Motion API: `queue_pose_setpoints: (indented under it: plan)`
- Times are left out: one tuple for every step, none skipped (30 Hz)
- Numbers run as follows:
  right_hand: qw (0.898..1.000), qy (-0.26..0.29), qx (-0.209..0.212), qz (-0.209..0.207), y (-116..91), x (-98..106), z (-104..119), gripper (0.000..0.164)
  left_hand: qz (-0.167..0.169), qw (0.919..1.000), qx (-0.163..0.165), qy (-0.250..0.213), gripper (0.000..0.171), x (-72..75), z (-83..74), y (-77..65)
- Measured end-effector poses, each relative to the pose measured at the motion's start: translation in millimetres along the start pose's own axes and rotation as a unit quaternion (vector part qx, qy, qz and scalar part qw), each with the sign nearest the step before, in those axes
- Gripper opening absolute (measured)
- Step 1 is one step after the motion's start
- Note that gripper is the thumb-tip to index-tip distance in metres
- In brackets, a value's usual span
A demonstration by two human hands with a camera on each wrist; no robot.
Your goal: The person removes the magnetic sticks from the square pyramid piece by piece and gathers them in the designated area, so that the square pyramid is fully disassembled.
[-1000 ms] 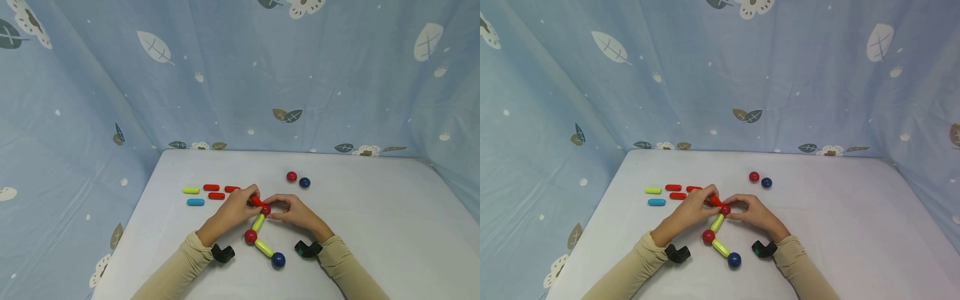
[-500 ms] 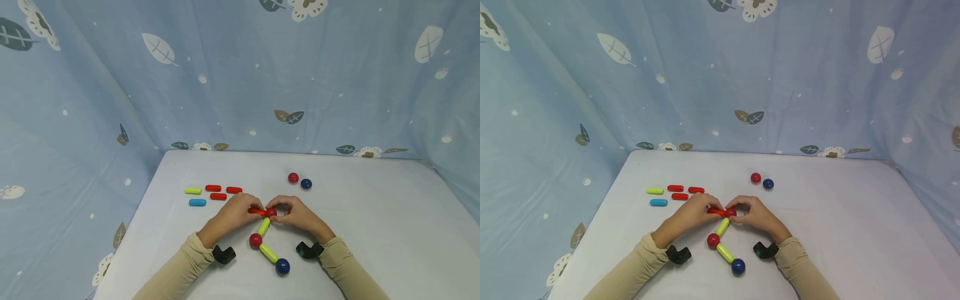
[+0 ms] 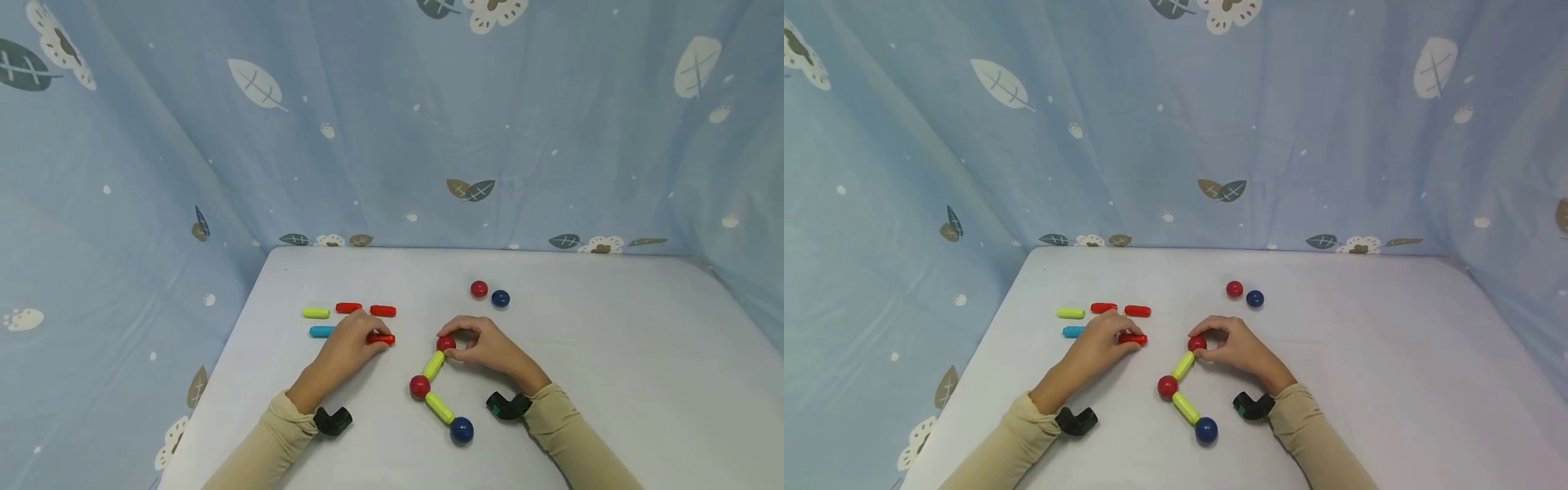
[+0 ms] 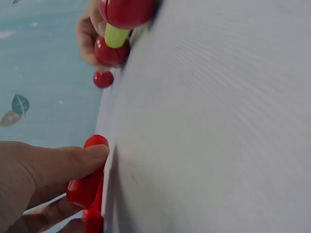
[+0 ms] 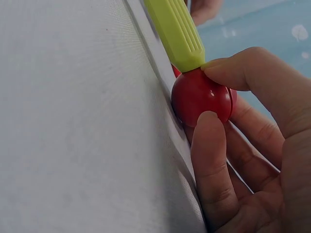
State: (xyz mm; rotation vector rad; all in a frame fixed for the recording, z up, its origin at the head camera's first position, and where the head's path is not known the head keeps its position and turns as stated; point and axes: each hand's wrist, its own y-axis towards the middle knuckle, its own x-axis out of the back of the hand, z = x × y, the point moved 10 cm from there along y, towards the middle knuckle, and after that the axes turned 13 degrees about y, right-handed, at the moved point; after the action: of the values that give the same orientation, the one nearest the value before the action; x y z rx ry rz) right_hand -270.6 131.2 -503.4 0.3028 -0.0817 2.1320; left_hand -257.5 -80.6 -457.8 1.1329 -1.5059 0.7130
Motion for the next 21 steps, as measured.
queue_pose_setpoints:
  plan:
    - [1.0,0.0,-0.001,0.001,0.4,0.0,0.2,0.032,-0.007,1.0,-0.001,0.001,0.018,0.4,3.0,-1.3]
    - [1.0,0.0,0.0,0.001,0.6,0.1,0.4,0.032,-0.013,0.9999,-0.002,0.004,0.019,0.9,4.9,-1.9]
    - [1.0,0.0,0.0,0.001,0.7,0.1,0.4,0.032,-0.019,0.9998,-0.005,0.008,0.019,1.6,5.9,-2.2]
    - [1.0,0.001,0.001,0.001,0.8,-0.1,0.3,0.032,-0.024,0.9996,-0.009,0.013,0.02,2.0,6.4,-2.0]
    - [1.0,0.003,0.002,0.002,0.9,-0.5,0.2,0.032,-0.031,0.9992,-0.014,0.018,0.02,2.9,6.4,-1.5]
    - [1.0,0.004,0.002,0.003,1.0,-1.0,0.3,0.032,-0.037,0.9988,-0.021,0.024,0.019,4.0,6.1,-0.8]
    - [1.0,0.005,0.003,0.002,0.5,-1.1,-0.2,0.032,-0.043,0.9983,-0.027,0.03,0.019,4.7,5.2,0.1]
    - [1.0,0.006,0.003,0.001,0.1,-1.2,-0.4,0.032,-0.047,0.9978,-0.03,0.035,0.018,5.6,4.8,0.7]
    - [1.0,0.006,0.002,0.001,-0.1,-1.4,-0.4,0.032,-0.052,0.9974,-0.032,0.038,0.018,6.4,4.6,1.1]
    - [1.0,0.006,0.003,0.001,-0.2,-1.5,-0.1,0.032,-0.055,0.9971,-0.033,0.04,0.017,6.9,4.7,1.4]
    - [1.0,0.006,0.004,0.001,-0.1,-1.5,0.4,0.032,-0.058,0.997,-0.032,0.041,0.017,7.4,5.0,1.5]
    - [1.0,0.006,0.005,0.001,-0.1,-1.5,0.8,0.032,-0.058,0.997,-0.03,0.042,0.017,7.3,5.5,1.6]
    - [1.0,0.005,0.006,0.002,0.1,-1.5,1.4,0.032,-0.058,0.9971,-0.027,0.04,0.017,7.5,6.0,1.6]
    - [1.0,0.005,0.006,0.002,0.2,-1.6,1.9,0.032,-0.058,0.9972,-0.025,0.039,0.017,7.7,6.3,1.4]
    - [1.0,0.005,0.006,0.003,0.3,-1.7,2.3,0.032,-0.059,0.9972,-0.024,0.038,0.017,7.9,6.4,1.1]
    - [1.0,0.006,0.006,0.003,0.4,-1.7,2.7,0.032,-0.061,0.9972,-0.024,0.037,0.018,8.3,6.3,1.0]
    - [1.0,0.006,0.006,0.003,0.5,-1.8,2.9,0.033,-0.061,0.9972,-0.024,0.035,0.018,8.5,6.1,0.9]
    - [1.0,0.007,0.005,0.003,0.5,-1.8,3.0,0.033,-0.062,0.9972,-0.026,0.032,0.018,8.9,5.6,0.8]
    - [1.0,0.007,0.004,0.003,0.4,-1.8,3.0,0.033,-0.062,0.9973,-0.027,0.029,0.018,9.0,5.0,0.8]
    - [1.0,0.007,0.002,0.002,0.4,-1.7,2.7,0.033,-0.061,0.9974,-0.029,0.026,0.018,8.7,4.5,0.7]
    - [1.0,0.008,0.001,0.002,0.3,-1.7,2.5,0.033,-0.06,0.9975,-0.031,0.023,0.018,8.1,4.2,0.9]
